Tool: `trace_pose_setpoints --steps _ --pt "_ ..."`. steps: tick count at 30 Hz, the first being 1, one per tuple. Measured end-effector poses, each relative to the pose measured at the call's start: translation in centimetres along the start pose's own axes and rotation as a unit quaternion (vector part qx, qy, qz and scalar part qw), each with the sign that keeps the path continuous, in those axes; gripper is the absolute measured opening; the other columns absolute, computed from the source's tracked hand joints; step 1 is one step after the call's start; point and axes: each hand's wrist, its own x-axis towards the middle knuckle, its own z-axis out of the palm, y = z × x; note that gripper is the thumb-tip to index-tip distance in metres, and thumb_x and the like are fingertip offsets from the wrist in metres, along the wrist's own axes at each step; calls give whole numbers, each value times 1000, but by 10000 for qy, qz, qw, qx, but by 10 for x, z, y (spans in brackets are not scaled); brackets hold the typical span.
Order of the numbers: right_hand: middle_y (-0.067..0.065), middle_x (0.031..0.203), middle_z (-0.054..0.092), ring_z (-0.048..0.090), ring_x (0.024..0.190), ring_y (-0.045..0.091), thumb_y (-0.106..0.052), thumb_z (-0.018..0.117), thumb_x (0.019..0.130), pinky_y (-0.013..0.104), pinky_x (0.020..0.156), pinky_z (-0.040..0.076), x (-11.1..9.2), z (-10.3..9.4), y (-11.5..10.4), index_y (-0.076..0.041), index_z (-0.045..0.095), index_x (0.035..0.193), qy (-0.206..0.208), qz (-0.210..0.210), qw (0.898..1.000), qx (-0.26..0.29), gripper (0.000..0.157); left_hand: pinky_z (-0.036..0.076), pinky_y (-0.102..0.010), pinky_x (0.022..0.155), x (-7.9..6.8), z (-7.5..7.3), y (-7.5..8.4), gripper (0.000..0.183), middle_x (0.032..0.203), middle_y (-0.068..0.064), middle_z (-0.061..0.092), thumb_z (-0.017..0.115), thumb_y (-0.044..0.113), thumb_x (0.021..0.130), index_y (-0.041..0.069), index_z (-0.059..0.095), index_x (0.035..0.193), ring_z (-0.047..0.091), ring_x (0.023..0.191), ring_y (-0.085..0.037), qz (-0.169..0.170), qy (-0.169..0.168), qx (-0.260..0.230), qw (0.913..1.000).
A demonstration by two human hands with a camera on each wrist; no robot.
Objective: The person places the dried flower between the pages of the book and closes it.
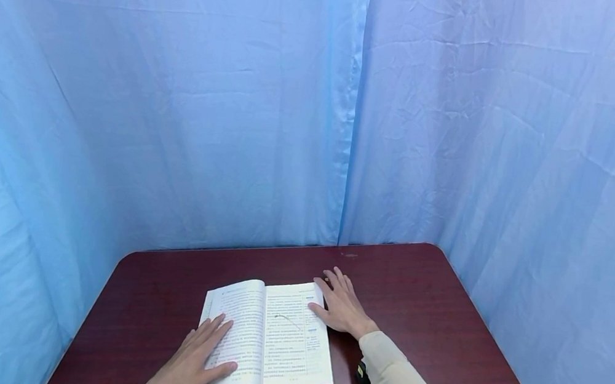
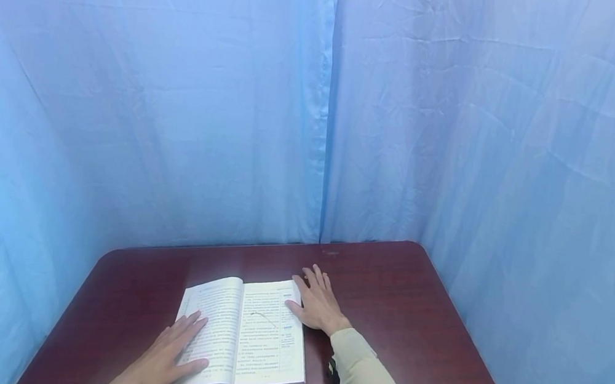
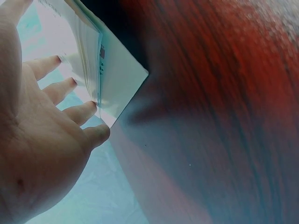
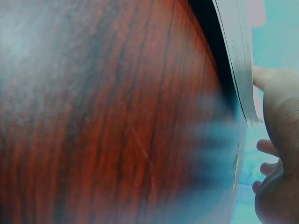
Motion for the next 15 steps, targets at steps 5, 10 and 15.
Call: trace_pose_setpoints --steps 5,10,15 --pt "24 174 48 31 171 52 -42 74 110 68 138 31 1 0 0 -7 59 163 158 -128 9998 -42 65 30 -80 133 -1 1 0 93 183 -16 41 75 67 101 15 49 173 34 171 -51 30 50 18 10000" --pt "25 171 51 35 168 54 -37 78 108 69 137 33 2 -1 1 -5 62 159 348 -355 9988 -22 62 29 -80 133 -1 1 0 93 183 -15 40 75 67 101 15 48 173 34 171 -51 12 52 -12 10000" --pt "27 162 59 47 160 55 -27 84 104 71 131 40 4 -1 2 -3 70 149 853 -750 9935 -18 53 30 -79 133 -1 2 -1 93 183 -16 41 75 67 101 15 48 173 34 171 -51 26 69 21 10000"
